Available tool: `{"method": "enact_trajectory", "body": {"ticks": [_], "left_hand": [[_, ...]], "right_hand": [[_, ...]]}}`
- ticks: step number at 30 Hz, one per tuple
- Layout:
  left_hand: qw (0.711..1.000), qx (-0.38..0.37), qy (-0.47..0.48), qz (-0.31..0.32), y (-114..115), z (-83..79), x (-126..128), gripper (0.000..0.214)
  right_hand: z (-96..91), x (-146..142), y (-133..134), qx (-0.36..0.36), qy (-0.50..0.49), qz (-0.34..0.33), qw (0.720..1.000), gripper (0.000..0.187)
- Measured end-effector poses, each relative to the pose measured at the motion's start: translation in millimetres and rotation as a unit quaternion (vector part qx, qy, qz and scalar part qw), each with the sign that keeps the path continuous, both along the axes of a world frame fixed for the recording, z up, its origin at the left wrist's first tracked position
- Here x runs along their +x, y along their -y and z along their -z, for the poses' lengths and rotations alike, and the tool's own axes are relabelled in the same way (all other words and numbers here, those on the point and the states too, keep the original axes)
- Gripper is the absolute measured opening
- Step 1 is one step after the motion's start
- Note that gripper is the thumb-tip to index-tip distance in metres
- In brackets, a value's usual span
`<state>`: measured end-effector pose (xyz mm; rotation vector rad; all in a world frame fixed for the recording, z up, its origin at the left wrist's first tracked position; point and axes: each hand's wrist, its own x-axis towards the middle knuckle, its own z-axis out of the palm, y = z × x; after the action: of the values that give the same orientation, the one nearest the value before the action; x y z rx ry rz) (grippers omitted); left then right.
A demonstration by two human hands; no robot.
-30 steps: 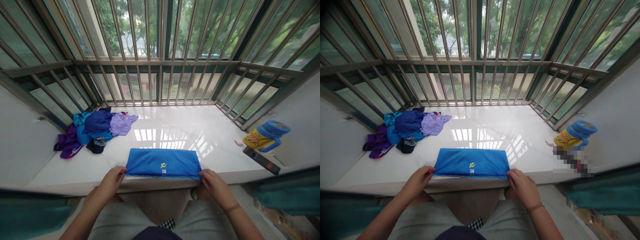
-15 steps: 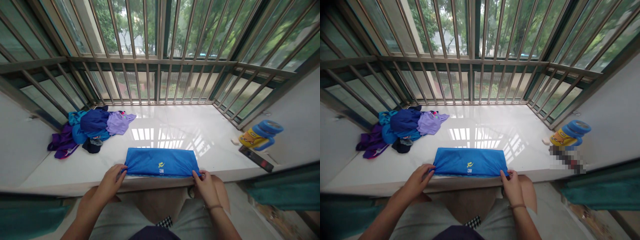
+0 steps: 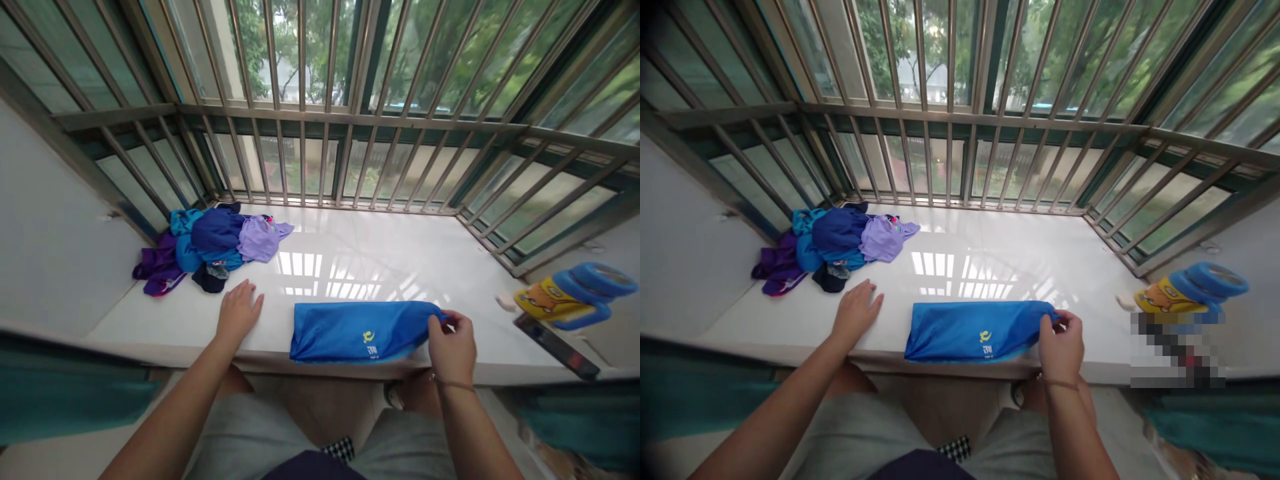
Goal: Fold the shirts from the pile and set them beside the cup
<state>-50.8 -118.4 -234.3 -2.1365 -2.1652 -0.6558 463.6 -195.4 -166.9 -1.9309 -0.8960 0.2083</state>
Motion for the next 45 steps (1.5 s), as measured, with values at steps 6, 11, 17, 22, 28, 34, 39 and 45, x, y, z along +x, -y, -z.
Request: {"method": "enact_trajectory", "body": {"ticks": [6,11,17,22,28,34,39,45], "left_hand": [[1.0,-0.019,0.004,-0.003,2,-1.3,2,0.04],[1.0,-0.019,-0.001,-0.005,2,-2.8,1,0.039],[1.0,-0.015,-0.007,-0.006,2,-3.4,2,0.036],[1.0,-0.008,-0.013,-0.011,0,1.1,1,0.038],[1.0,0.002,-0.014,-0.007,-1,5.8,-1,0.04],[1.0,0.005,-0.018,-0.006,-1,6.3,-1,0.039],[1.0,0.003,-0.014,-0.003,-2,7.9,-2,0.041],[1.0,0.007,-0.006,-0.002,-3,9.1,-2,0.041]], "right_hand": [[-32.3,-115,-14,0.116,0.156,-0.3,0.934,0.014],[7.2,-214,9,0.027,0.247,-0.614,0.749,0.029],[37.7,-227,28,-0.028,0.225,-0.659,0.717,0.037],[39.1,-205,19,-0.044,0.269,-0.606,0.747,0.057],[62.1,-189,0,-0.119,0.339,-0.602,0.713,0.086],[59.3,-125,-35,-0.157,0.365,-0.531,0.748,0.08],[62.0,-9,-78,-0.162,0.396,-0.485,0.762,0.069],[58.9,137,-119,-0.259,0.423,-0.292,0.818,0.071]]}}
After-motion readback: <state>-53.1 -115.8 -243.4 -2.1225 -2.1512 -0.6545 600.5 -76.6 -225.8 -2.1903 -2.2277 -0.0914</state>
